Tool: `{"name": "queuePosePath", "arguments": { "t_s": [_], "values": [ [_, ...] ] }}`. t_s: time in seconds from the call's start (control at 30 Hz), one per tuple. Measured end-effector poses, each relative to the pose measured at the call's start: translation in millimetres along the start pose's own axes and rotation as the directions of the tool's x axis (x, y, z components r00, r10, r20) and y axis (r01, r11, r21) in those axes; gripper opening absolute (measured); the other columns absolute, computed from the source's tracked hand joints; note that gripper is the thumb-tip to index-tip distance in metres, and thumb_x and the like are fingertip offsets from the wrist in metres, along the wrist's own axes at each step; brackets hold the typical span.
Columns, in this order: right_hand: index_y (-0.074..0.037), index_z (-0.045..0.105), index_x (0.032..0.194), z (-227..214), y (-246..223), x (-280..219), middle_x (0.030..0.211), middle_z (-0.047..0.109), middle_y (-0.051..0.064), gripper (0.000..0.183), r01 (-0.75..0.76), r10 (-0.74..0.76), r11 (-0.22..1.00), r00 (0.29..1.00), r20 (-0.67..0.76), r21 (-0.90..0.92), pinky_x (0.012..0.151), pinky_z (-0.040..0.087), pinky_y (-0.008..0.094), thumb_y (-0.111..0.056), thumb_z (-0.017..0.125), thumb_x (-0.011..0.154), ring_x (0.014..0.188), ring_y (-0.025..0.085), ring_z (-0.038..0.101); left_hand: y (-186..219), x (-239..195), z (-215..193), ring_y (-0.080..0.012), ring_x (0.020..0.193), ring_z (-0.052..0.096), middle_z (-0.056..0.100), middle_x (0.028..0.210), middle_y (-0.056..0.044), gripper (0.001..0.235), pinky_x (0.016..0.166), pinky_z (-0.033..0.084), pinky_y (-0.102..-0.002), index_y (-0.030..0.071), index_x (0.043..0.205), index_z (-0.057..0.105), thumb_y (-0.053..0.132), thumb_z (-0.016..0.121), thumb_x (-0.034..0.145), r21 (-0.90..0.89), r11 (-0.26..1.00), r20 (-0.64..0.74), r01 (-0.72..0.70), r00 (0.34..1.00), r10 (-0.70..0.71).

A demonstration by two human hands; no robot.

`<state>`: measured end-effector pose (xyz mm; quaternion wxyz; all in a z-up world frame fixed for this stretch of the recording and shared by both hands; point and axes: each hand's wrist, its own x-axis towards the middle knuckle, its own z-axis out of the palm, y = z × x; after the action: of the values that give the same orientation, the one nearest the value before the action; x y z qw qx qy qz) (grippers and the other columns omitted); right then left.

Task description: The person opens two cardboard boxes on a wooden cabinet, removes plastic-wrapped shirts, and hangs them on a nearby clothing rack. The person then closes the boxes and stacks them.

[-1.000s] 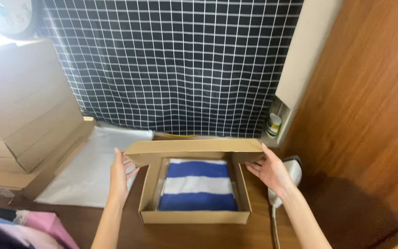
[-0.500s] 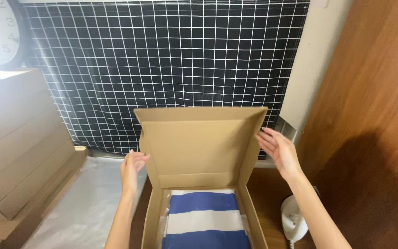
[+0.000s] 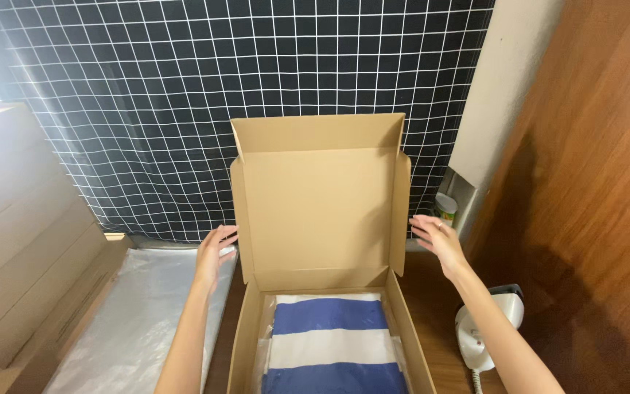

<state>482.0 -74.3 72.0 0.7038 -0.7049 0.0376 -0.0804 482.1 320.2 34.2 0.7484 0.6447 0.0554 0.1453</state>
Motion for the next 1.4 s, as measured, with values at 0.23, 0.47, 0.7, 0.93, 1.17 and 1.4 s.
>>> {"name": "queuePosePath", "arguments": {
  "t_s": [0.23, 0.47, 0.7, 0.93, 1.17, 1.4],
  "values": [
    [-0.001, 0.052, 0.112, -7, 34, -20, 0.108, 0.058, 0.019, 0.028, -0.062, 0.063, 0.996, 0.998, -0.013, 0.065, 0.093, 0.038, 0.042, -0.014, 0.044, 0.089, 0.105, 0.031, 0.054, -43, -15, -19, -0.0254, 0.106, 0.052, 0.057, 0.112, -0.010, 0.034, 0.089, 0.039, -0.044, 0.008, 0.107, 0.055, 0.034, 0.038, 0.093, -0.050, 0.997, -0.042, 0.062, 0.997, -0.064],
    [-0.005, 0.055, 0.108, -25, 80, -65, 0.104, 0.060, 0.017, 0.024, -0.129, 0.126, 0.990, 0.991, 0.044, 0.063, 0.090, 0.040, 0.038, -0.013, 0.044, 0.088, 0.102, 0.027, 0.056, -73, -76, -31, -0.0242, 0.101, 0.055, 0.058, 0.109, -0.011, 0.031, 0.085, 0.041, -0.040, 0.009, 0.106, 0.053, 0.031, 0.037, 0.093, -0.034, 0.995, -0.067, 0.095, 0.993, -0.097],
    [-0.002, 0.056, 0.106, -38, 143, -117, 0.097, 0.061, 0.022, 0.025, -0.157, 0.158, 0.987, 0.982, 0.103, -0.020, 0.088, 0.041, 0.044, -0.014, 0.042, 0.089, 0.096, 0.031, 0.057, -100, -166, -17, -0.0313, 0.109, 0.051, 0.057, 0.112, -0.015, 0.029, 0.092, 0.037, -0.047, 0.005, 0.104, 0.055, 0.026, 0.045, 0.087, 0.086, 0.966, -0.058, 0.242, 0.970, -0.238],
    [-0.001, 0.059, 0.106, -34, 204, -156, 0.102, 0.059, 0.026, 0.026, -0.115, 0.164, 0.970, 0.959, 0.233, -0.213, 0.084, 0.044, 0.046, -0.015, 0.052, 0.085, 0.101, 0.035, 0.055, -194, -189, -22, -0.0267, 0.110, 0.051, 0.056, 0.114, -0.012, 0.031, 0.090, 0.041, -0.044, 0.010, 0.108, 0.056, 0.030, 0.051, 0.086, 0.605, 0.774, -0.021, 0.187, 0.975, -0.219],
    [-0.013, 0.047, 0.120, -21, 249, -143, 0.108, 0.059, 0.021, 0.056, 0.064, 0.321, 0.434, 0.921, 0.220, -0.899, 0.090, 0.045, 0.041, -0.040, 0.060, 0.073, 0.104, 0.033, 0.056, -192, -199, -7, -0.0352, 0.107, 0.052, 0.048, 0.120, -0.015, 0.052, 0.087, 0.040, -0.052, 0.012, 0.116, 0.051, 0.047, 0.049, 0.079, 0.961, 0.214, -0.095, 0.174, 0.937, -0.335],
    [-0.009, 0.041, 0.127, -19, 265, -131, 0.117, 0.053, 0.023, 0.077, 0.028, 0.462, 0.431, 0.852, 0.247, -0.902, 0.089, 0.043, 0.044, -0.039, 0.073, 0.064, 0.110, 0.033, 0.051, -173, -197, -3, -0.0377, 0.113, 0.047, 0.044, 0.128, -0.018, 0.080, 0.091, 0.037, -0.054, 0.007, 0.122, 0.046, 0.058, 0.065, 0.063, 0.971, 0.172, -0.053, 0.166, 0.853, -0.520]
  ]
}}
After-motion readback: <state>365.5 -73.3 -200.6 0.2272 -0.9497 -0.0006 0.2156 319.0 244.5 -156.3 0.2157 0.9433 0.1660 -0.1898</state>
